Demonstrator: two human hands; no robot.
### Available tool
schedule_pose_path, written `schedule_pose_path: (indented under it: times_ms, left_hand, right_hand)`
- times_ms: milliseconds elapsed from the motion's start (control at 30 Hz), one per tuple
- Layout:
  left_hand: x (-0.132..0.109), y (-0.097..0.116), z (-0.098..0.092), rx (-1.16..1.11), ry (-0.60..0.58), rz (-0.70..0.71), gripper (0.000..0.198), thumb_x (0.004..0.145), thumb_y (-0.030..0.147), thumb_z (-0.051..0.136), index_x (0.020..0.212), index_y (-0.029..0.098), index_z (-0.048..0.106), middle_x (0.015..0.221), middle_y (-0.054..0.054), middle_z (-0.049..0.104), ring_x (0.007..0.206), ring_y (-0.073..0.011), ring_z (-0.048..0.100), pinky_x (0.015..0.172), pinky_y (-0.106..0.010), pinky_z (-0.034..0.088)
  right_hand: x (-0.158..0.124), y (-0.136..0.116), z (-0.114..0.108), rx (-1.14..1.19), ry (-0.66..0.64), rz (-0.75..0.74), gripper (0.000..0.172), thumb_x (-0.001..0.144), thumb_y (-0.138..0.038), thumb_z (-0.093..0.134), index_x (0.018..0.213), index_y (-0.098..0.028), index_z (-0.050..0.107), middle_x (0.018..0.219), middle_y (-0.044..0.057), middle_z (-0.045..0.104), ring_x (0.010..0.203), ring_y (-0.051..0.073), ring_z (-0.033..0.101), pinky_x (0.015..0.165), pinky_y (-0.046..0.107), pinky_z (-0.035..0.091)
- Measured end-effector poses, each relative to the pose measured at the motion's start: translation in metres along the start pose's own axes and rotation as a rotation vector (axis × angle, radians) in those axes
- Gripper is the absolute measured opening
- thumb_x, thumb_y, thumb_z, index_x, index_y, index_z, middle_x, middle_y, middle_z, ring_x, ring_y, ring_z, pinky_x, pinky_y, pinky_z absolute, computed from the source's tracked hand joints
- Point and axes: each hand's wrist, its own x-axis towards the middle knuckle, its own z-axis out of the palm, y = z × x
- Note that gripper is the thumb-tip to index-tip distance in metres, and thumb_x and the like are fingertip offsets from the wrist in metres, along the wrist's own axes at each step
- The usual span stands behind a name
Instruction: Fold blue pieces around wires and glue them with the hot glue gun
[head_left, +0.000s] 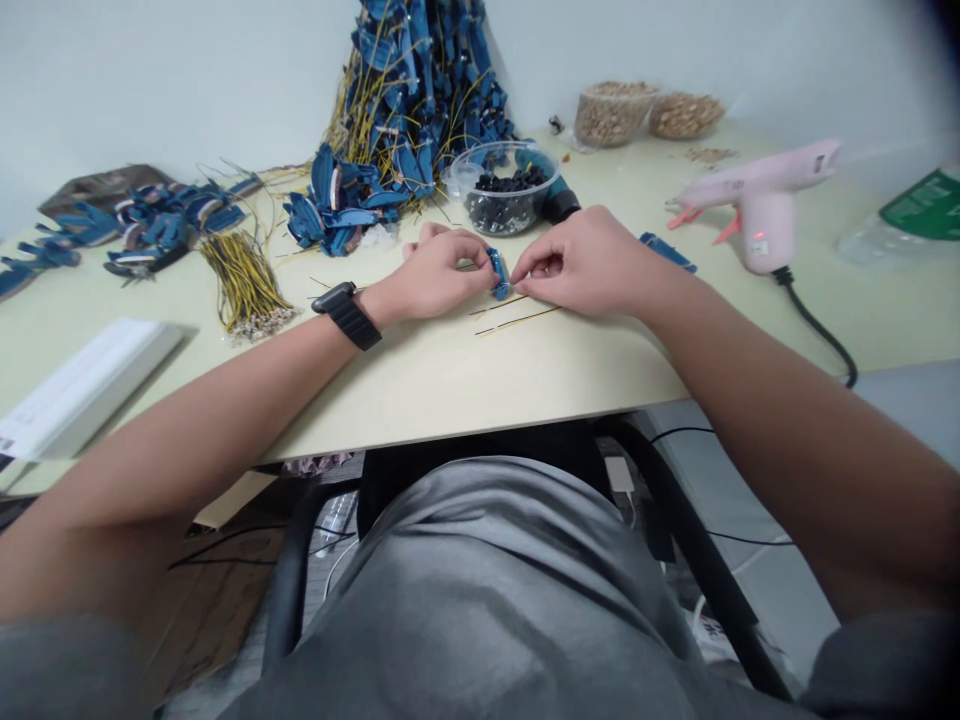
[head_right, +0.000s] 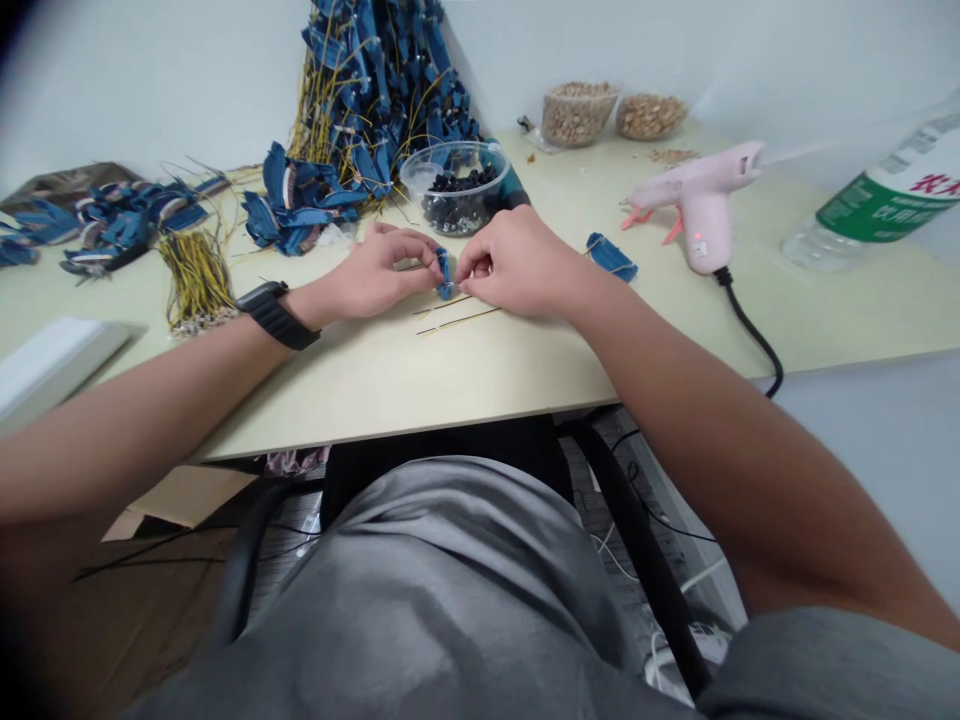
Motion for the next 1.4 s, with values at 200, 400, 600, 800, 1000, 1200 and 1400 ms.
schedule_pose_path:
  times_ms: [200,400,600,800,1000,1200,1400]
  left_hand:
    - [-0.005,0.009,-0.008,0.012,0.035,-0.024,0.024,0.107,0.054,0.082,0.107,0.029,0.084,0.166,-0.007,0.085,0.168,-0.0486,0.059,0.142,-0.079,0.042]
    - [-0.011,0.011,-0.014,0.065,-0.007,-0.011,0.090,0.089,0.089,0.101,0.155,0.033,0.077,0.167,-0.013,0.081,0.171,-0.0565,0.052,0.143,-0.079,0.041]
    - [-0.012,0.012,-0.009,0.047,-0.038,-0.008,0.091,0.091,0.088,0.099,0.159,0.033,0.073,0.176,-0.015,0.080,0.168,-0.0558,0.056,0.144,-0.079,0.040]
    - [-0.012,0.012,-0.008,0.001,-0.018,0.005,0.064,0.093,0.070,0.101,0.138,0.031,0.077,0.167,-0.014,0.086,0.162,-0.0518,0.061,0.140,-0.075,0.044]
    - [-0.013,0.010,-0.008,-0.006,-0.035,0.003,0.048,0.097,0.067,0.100,0.120,0.031,0.080,0.160,-0.007,0.091,0.167,-0.0513,0.061,0.140,-0.076,0.041]
    - [-0.012,0.008,-0.009,-0.005,-0.044,-0.001,0.048,0.096,0.070,0.099,0.121,0.031,0.084,0.152,-0.010,0.091,0.169,-0.0512,0.060,0.142,-0.077,0.041]
    - [-0.010,0.004,-0.011,0.011,-0.064,0.000,0.050,0.097,0.072,0.098,0.126,0.033,0.087,0.150,-0.011,0.090,0.169,-0.0513,0.059,0.143,-0.077,0.041]
  right_hand:
    - [0.000,0.001,0.001,-0.018,0.007,0.001,0.020,0.103,-0.031,0.087,0.108,-0.027,0.106,0.087,0.007,0.087,0.083,0.027,0.073,0.089,0.046,0.056]
    - [-0.001,0.001,0.001,-0.022,0.018,0.001,0.025,0.100,-0.029,0.082,0.108,-0.026,0.106,0.086,0.006,0.087,0.081,0.027,0.073,0.085,0.045,0.056]
    - [0.000,0.001,0.001,0.001,0.017,-0.007,0.021,0.100,-0.032,0.086,0.106,-0.026,0.105,0.087,0.007,0.088,0.082,0.027,0.074,0.083,0.044,0.056]
    - [0.000,-0.002,0.000,0.018,0.022,0.006,0.019,0.098,-0.033,0.088,0.105,-0.026,0.104,0.086,0.007,0.088,0.081,0.027,0.073,0.083,0.045,0.056]
    - [-0.002,-0.005,-0.002,0.036,0.019,0.006,0.020,0.097,-0.034,0.086,0.104,-0.025,0.103,0.079,0.005,0.082,0.079,0.026,0.070,0.081,0.042,0.053]
    - [-0.002,-0.006,-0.001,0.053,0.009,0.016,0.020,0.097,-0.036,0.089,0.107,-0.025,0.103,0.082,0.005,0.082,0.080,0.025,0.070,0.085,0.043,0.053]
    - [0.000,-0.004,0.002,0.072,0.026,-0.018,0.020,0.096,-0.039,0.087,0.102,-0.026,0.101,0.077,0.004,0.078,0.081,0.025,0.068,0.083,0.042,0.052]
